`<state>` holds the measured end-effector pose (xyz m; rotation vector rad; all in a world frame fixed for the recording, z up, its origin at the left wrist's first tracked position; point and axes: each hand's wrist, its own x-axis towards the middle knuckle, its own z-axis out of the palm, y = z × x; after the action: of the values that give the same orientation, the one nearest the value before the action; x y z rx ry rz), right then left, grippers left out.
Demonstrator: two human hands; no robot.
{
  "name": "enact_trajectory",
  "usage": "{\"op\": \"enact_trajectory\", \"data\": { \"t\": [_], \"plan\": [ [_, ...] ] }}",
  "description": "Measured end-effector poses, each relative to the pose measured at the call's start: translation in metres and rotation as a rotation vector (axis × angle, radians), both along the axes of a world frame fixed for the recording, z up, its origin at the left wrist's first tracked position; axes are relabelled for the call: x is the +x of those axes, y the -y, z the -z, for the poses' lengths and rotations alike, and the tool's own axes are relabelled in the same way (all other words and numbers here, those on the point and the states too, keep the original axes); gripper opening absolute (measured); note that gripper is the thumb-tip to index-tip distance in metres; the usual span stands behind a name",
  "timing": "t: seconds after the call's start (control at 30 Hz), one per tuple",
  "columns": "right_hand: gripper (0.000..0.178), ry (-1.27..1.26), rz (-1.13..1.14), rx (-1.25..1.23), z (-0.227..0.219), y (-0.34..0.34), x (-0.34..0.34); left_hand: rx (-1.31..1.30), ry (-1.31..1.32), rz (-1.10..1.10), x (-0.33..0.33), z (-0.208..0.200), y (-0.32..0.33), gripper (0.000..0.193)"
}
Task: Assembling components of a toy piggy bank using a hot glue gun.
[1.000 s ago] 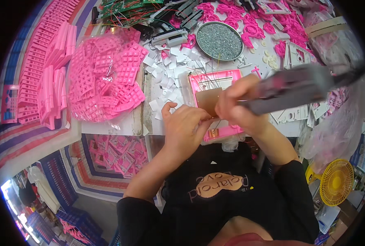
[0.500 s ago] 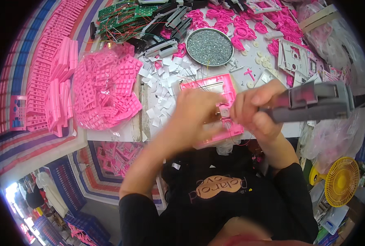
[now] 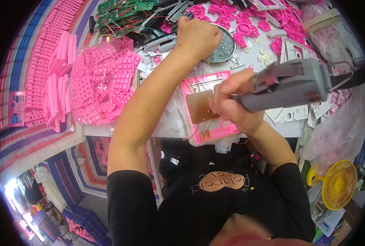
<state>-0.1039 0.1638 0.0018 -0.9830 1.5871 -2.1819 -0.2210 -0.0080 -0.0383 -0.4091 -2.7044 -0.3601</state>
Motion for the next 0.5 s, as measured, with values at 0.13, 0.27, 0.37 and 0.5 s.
{"op": "enact_trajectory", "data": {
  "t": [0.13, 0.27, 0.37, 0.5],
  "plan": [
    [0.032, 0.023, 0.037, 0.038, 0.0, 0.03, 0.004, 0.529, -0.137, 0.048, 0.076, -0.037, 0.03, 0.025],
    [0.031, -0.006, 0.09, 0.043, 0.006, 0.048, 0.001, 0.594, -0.002, -0.087, 0.158, -0.021, 0.048, 0.017],
    [0.027, 0.012, 0.07, 0.0, 0.012, 0.055, 0.0, 0.592, 0.074, -0.149, 0.196, -0.007, 0.052, 0.012],
    [0.025, -0.097, 0.059, 0.098, 0.016, 0.056, 0.003, 0.679, 0.114, -0.203, 0.226, 0.002, 0.049, 0.008]
  ]
}}
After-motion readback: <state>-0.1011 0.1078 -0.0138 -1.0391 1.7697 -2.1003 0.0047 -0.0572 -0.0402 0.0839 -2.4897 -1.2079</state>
